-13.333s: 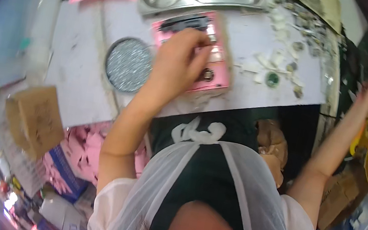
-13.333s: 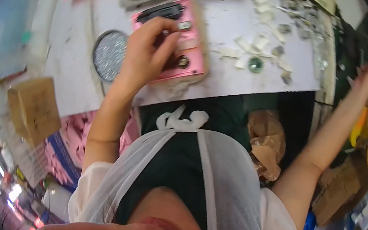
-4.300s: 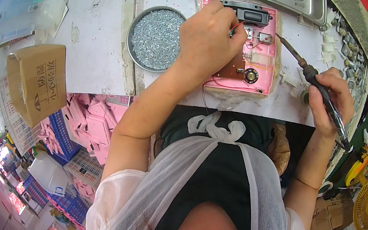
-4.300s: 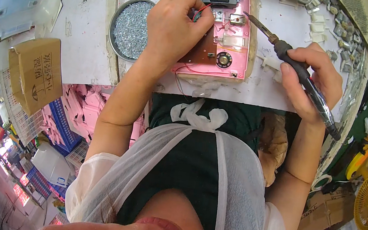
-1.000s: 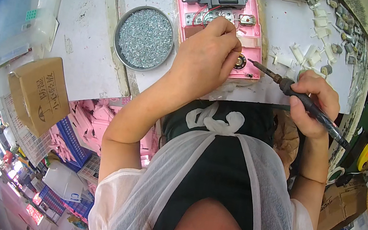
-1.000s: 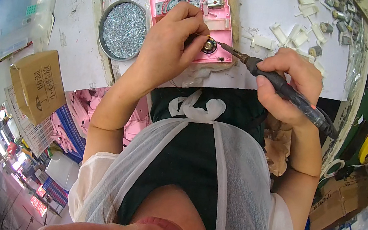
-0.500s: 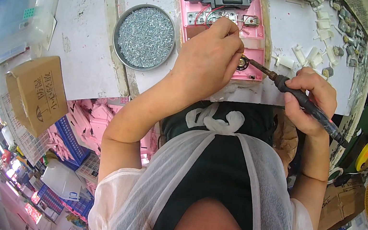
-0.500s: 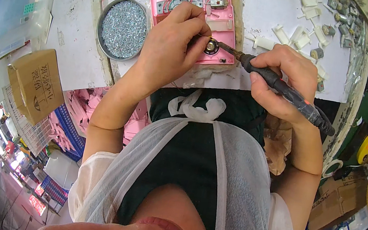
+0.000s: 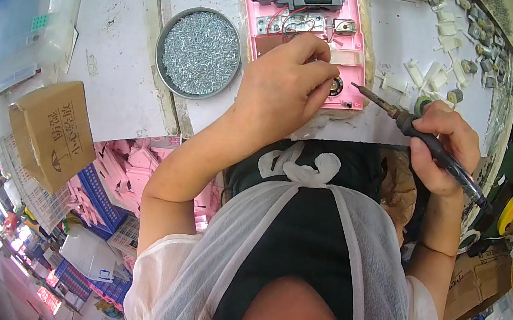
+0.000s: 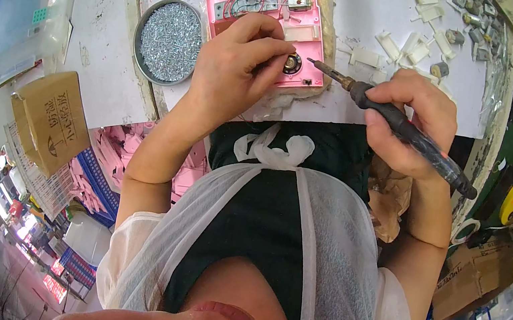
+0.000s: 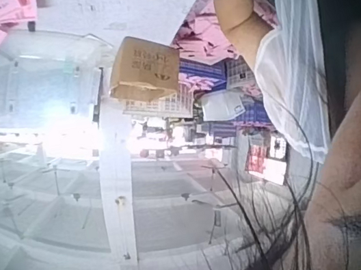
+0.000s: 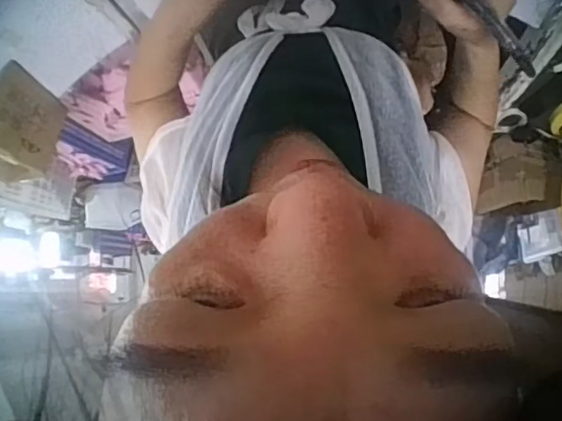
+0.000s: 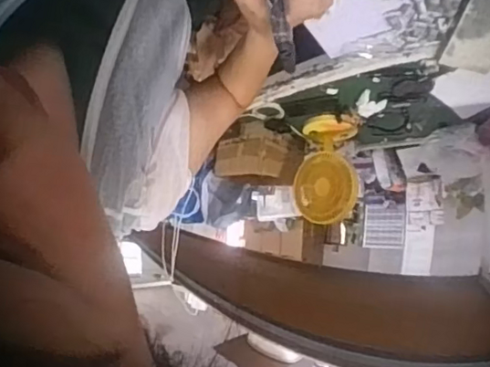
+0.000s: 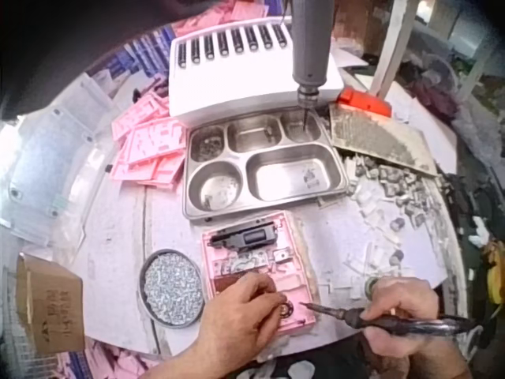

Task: The recorder is assembling components into a pink toy shell, including soldering wires and using an electric screwdriver.

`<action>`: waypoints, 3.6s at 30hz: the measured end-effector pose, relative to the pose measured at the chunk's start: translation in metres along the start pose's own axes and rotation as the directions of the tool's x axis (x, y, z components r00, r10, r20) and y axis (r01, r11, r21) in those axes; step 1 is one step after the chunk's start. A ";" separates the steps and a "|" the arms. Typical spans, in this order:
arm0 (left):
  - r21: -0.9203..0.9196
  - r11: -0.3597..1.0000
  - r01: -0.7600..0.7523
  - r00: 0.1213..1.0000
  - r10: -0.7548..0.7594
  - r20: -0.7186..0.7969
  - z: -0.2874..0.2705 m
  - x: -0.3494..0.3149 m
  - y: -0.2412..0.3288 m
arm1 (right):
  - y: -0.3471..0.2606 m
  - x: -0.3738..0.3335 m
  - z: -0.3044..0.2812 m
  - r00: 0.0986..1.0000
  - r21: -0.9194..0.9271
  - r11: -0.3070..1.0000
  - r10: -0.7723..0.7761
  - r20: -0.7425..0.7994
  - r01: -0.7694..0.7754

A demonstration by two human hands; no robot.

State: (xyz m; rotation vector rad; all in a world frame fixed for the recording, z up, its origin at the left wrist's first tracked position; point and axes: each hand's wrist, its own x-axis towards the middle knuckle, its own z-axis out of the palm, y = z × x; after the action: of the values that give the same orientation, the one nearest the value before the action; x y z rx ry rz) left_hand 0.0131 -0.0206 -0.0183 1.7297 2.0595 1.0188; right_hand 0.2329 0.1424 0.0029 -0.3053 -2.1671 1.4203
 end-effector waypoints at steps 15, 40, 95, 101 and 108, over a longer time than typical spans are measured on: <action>0.224 0.968 -0.111 0.982 0.073 0.173 -0.004 0.005 0.007 | 0.001 0.008 0.006 0.995 -0.109 0.993 0.058 0.083 -0.049; 0.235 0.951 -0.199 0.969 0.157 0.189 -0.007 0.018 0.022 | 0.023 -0.096 -0.297 0.137 -0.256 0.931 -0.227 -0.964 -0.260; 0.530 0.648 -0.547 0.789 0.611 0.067 -0.020 0.040 -0.058 | 0.021 0.101 0.056 0.987 -0.764 0.645 0.122 0.107 0.003; 0.552 0.658 -0.512 0.825 0.556 0.102 -0.017 0.042 -0.055 | 0.046 0.090 0.045 0.898 -0.330 0.847 0.440 -0.008 -0.418; 0.552 0.673 -0.493 0.846 0.519 0.123 -0.014 0.041 -0.051 | 0.032 0.060 0.047 0.939 -0.200 0.917 0.335 -0.078 -0.344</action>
State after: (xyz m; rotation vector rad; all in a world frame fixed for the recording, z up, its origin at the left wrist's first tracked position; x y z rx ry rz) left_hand -0.0442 0.0113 -0.0324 2.7266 2.0836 0.5694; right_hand 0.1542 0.1468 -0.0223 -0.8189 -2.3138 1.3419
